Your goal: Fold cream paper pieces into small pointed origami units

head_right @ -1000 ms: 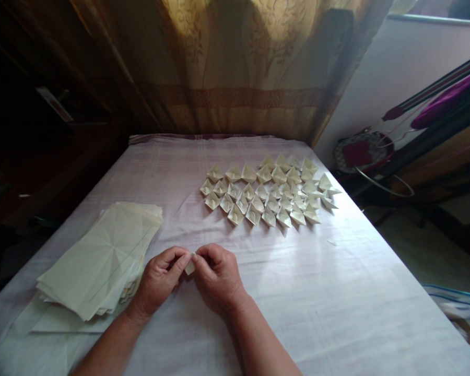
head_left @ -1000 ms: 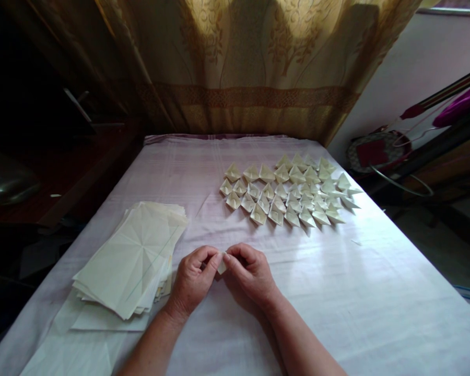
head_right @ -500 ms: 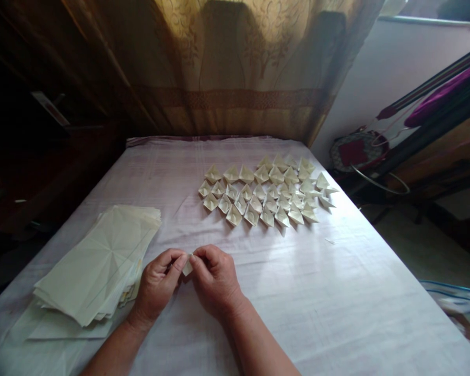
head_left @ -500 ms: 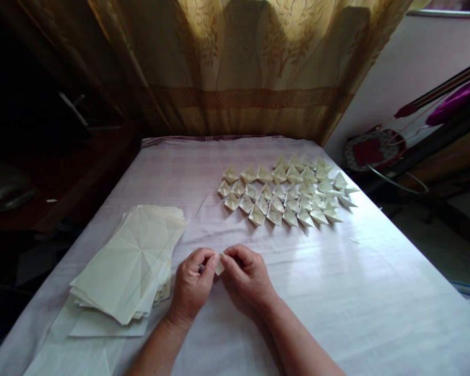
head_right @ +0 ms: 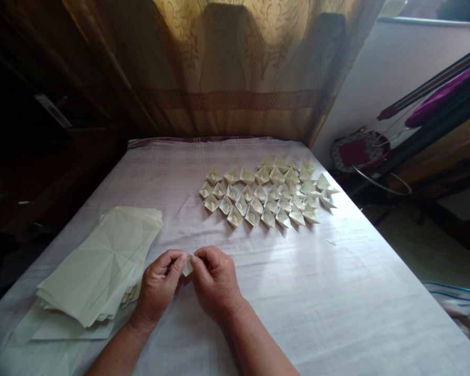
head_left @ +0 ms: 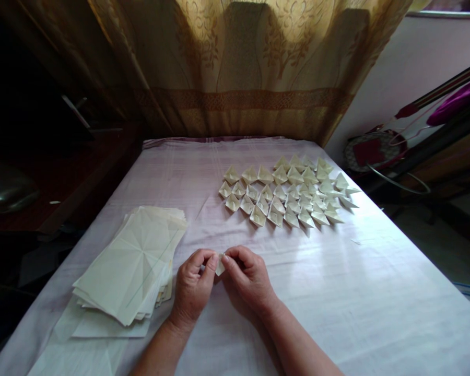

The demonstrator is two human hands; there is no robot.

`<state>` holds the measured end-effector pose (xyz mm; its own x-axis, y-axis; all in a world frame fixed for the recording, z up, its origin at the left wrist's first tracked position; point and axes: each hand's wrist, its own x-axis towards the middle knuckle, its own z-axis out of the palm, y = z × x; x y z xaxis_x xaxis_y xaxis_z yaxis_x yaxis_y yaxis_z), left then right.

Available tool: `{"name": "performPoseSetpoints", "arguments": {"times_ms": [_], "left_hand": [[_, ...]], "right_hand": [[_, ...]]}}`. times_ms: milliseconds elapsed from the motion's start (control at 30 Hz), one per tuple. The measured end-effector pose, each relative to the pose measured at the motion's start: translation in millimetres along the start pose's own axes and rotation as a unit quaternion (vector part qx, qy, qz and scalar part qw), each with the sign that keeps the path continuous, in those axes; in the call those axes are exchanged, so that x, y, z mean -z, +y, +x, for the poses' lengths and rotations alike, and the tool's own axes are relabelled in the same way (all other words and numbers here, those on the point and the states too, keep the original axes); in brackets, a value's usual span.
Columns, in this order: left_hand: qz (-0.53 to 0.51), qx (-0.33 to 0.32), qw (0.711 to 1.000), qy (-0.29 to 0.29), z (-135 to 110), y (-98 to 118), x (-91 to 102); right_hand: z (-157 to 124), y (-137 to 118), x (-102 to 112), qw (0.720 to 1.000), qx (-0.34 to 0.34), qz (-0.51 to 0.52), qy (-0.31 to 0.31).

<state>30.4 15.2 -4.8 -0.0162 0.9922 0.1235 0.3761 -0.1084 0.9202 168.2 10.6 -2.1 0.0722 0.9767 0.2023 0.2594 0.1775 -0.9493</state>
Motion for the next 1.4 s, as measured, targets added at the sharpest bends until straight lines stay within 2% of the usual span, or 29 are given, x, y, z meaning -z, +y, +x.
{"name": "performPoseSetpoints", "arguments": {"times_ms": [300,533,733,867,1033,1167,1233,1333,1400], "left_hand": [[0.008,-0.001,1.000,0.026,-1,0,0.0],[0.018,-0.019,0.998,0.051,0,-1,-1.9],[-0.016,0.014,0.998,0.063,0,-7,-2.0],[-0.049,0.053,0.997,0.037,1,-10,-2.6],[-0.058,0.074,0.995,0.023,2,-14,-4.0],[0.003,0.033,0.997,0.065,5,-14,-1.2],[0.056,-0.012,0.996,0.073,7,-13,2.6],[0.140,-0.116,0.983,0.040,9,-11,8.7],[0.187,-0.158,0.969,0.015,10,-10,10.8]], "right_hand": [[-2,-3,-2,1.000,-0.002,0.021,0.004],[-1,4,-2,0.998,0.037,-0.032,0.030],[-2,6,-2,0.997,0.026,-0.027,0.064],[0,10,0,0.997,-0.010,-0.004,0.075],[5,15,5,0.995,-0.013,0.001,0.098],[9,17,13,0.994,-0.020,-0.053,0.089],[10,17,16,0.990,-0.008,-0.111,0.082],[11,16,19,0.977,0.028,-0.198,0.075],[11,16,19,0.970,0.042,-0.232,0.067]]}}
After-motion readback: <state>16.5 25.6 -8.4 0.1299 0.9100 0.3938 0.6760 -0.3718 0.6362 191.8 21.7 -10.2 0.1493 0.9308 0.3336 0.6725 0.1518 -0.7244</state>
